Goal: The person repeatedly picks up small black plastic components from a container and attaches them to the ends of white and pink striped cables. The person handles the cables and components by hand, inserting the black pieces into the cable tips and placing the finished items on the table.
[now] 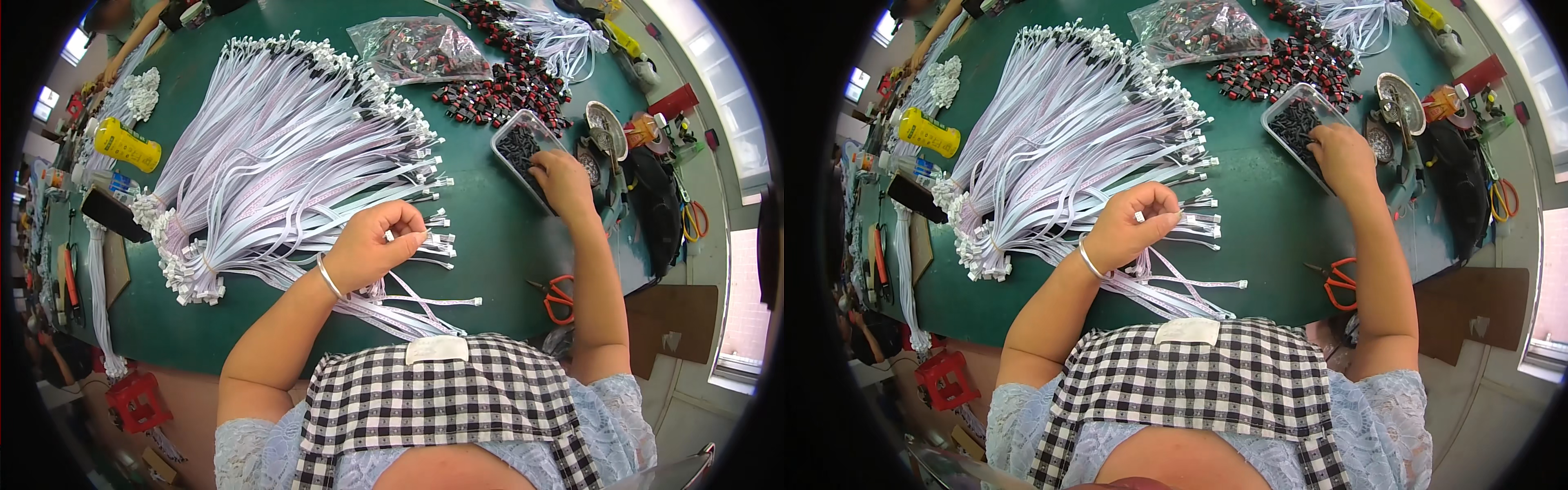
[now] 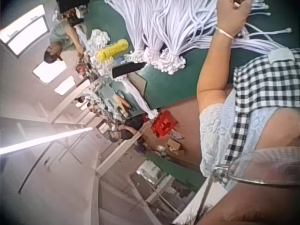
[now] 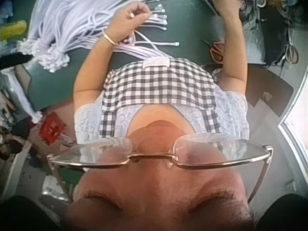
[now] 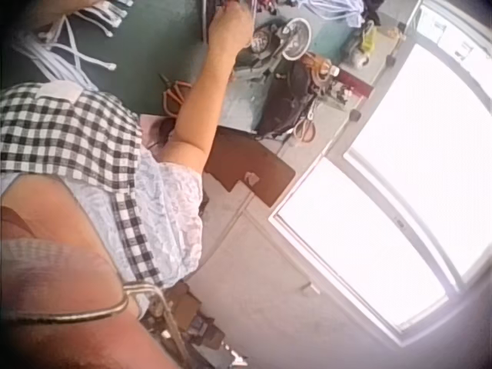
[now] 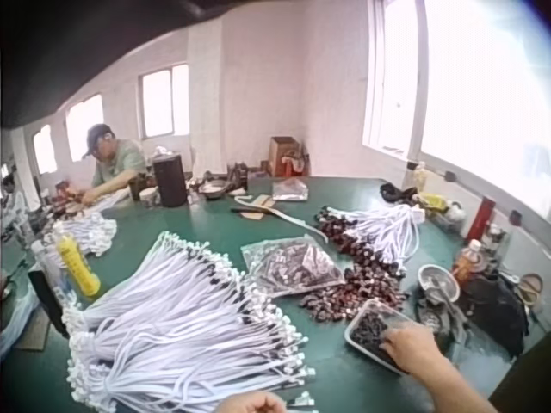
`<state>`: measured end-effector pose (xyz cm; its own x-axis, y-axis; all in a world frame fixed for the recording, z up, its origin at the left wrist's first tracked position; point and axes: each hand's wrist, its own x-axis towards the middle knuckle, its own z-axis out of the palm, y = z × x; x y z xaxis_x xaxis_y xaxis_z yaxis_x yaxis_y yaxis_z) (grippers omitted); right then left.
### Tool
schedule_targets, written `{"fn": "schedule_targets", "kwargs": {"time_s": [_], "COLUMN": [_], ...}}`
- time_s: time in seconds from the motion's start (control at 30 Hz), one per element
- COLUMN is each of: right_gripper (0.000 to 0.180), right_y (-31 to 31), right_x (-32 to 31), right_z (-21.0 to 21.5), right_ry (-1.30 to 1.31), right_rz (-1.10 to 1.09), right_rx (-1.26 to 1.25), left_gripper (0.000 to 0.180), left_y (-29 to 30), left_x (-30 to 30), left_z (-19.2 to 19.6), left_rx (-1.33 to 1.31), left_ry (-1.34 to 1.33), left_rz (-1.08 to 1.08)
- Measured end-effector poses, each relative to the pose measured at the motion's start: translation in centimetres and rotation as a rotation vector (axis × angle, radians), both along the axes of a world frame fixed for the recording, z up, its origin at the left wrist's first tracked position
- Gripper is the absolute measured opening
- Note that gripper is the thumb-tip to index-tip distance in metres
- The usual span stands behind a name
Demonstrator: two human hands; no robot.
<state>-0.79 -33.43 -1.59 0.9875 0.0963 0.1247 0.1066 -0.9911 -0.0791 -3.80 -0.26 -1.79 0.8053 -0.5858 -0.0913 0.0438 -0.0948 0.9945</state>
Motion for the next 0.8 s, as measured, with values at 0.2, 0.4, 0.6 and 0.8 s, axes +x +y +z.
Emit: {"fn": "schedule_targets", "kwargs": {"time_s": [0.2, 0.4, 0.6, 0.8], "right_gripper": [0.014, 0.011, 0.012, 0.009], "right_y": [1.2, 0.1, 0.1, 0.7], "right_x": [-0.2, 0.0, 0.2, -1.1], "right_z": [0.6, 0.1, 0.9, 2.6], "right_ry": [0.092, 0.051, -0.002, -0.13], "right_rz": [0.002, -0.02, -0.177, 0.055], "right_rx": [0.088, 0.152, 0.166, 0.2], "left_gripper": [0.01, 0.01, 0.01, 0.009], "left_y": [-0.1, -0.2, -0.2, -0.2], "left_x": [-0.1, -0.1, 0.0, 0.0], "left_z": [0.1, 0.2, 0.2, 0.1], "left_rx": [0.025, 0.012, 0.013, 0.017], "left_ry": [0.063, 0.07, 0.068, 0.051], "left_rz": [0.037, 0.021, 0.025, 0.016]}}
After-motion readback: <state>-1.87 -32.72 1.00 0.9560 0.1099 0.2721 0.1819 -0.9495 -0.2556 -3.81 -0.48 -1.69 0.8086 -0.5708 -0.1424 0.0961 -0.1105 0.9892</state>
